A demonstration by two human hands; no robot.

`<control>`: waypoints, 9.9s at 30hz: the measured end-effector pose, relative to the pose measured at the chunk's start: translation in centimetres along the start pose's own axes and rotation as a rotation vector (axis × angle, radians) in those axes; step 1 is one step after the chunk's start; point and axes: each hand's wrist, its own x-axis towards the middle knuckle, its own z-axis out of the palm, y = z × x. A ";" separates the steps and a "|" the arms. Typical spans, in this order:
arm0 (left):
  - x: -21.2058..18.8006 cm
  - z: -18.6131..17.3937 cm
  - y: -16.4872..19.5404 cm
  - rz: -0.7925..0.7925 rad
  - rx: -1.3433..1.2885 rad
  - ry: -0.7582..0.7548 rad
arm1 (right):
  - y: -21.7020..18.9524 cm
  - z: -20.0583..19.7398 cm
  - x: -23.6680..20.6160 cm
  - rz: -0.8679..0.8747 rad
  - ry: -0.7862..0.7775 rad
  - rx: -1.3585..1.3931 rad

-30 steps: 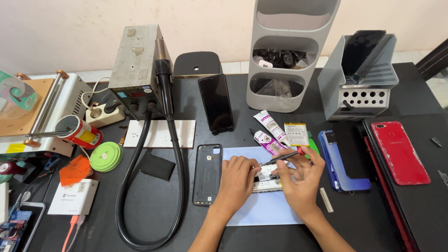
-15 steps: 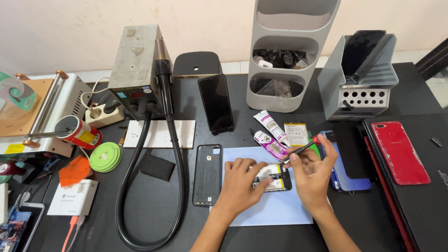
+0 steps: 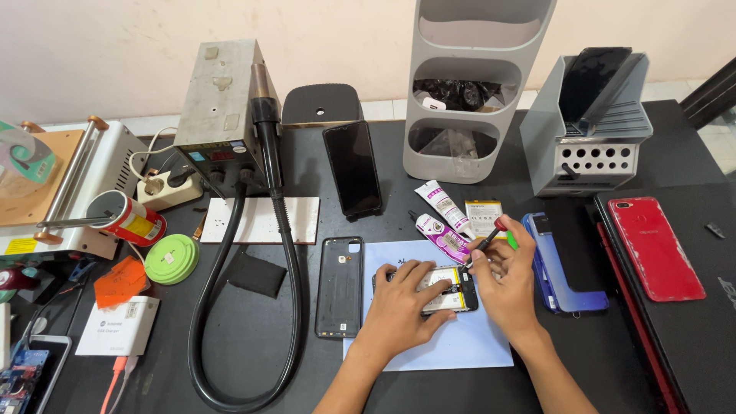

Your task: The person disassembles a smartphone, removes the battery, and uses a screwdriver to adjust internal components. The person then reassembles the phone by reconnecting the battery and securing the back cover.

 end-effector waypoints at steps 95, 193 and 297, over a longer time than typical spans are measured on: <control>-0.1 1.3 2.3 0.087 -0.067 0.086 | 1.4 -0.2 1.2 0.219 0.107 0.044; 0.3 1.2 2.2 -0.052 -0.282 0.173 | 0.3 -0.1 1.3 0.187 0.100 0.284; 0.3 2.5 1.4 -0.283 -0.406 0.337 | -1.5 1.6 -1.2 -0.087 0.016 0.260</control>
